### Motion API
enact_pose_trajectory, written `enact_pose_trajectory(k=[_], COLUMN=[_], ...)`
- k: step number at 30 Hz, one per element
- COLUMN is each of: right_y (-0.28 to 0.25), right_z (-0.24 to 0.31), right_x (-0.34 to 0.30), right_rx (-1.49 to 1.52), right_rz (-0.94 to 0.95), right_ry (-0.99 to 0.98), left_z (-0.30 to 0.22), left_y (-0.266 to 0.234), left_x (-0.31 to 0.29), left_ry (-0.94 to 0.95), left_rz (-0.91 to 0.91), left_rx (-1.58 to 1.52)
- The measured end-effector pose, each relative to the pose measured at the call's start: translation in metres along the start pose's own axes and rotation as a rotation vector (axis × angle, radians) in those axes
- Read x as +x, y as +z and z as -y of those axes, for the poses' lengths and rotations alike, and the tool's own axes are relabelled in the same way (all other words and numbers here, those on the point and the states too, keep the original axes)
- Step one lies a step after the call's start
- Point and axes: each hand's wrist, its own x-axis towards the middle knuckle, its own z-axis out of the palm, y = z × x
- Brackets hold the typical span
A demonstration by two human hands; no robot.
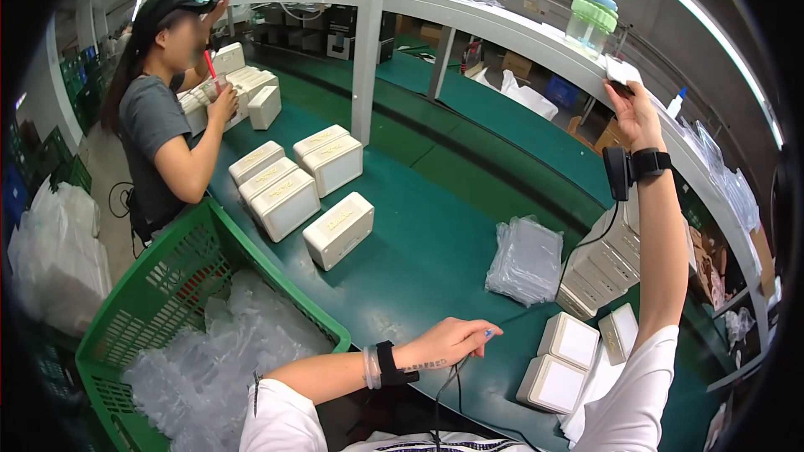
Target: The person removes plastic covers from a bag, places them onto light boxes, and stacks the boxes on the table. They repeat this process by retrieving more covers from a green crate and placing them on the devices.
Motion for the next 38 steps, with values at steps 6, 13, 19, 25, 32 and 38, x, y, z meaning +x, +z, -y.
enact_pose_trajectory(k=[6, 13, 19, 25, 32, 38], right_y=[-0.024, -0.027, -0.044, -0.028, -0.038, -0.033], right_z=[-0.019, -0.078, -0.148, -0.159, -0.158, -0.149], right_x=[-0.097, -0.283, -0.372, -0.363, -0.346, -0.337], right_rx=[-0.239, -1.098, -1.348, -1.387, -0.494, -0.372], right_rz=[0.104, 0.592, 1.01, 0.932, 0.512, 0.805], right_ry=[-0.281, -0.164, -0.572, -0.546, 0.693, 1.111], left_z=[-0.008, -0.004, 0.02, 0.037, 0.022, 0.034], left_y=[0.004, -0.003, -0.035, -0.06, -0.065, -0.075], left_x=[0.002, 0.01, 0.015, 0.017, 0.016, 0.02], left_ry=[-0.209, 0.175, -0.022, 0.206, 0.138, 0.266], left_rz=[-0.365, -0.699, -0.707, -0.432, -0.3, -0.073], left_rx=[0.43, -1.003, -1.419, -1.365, -1.279, -1.331])
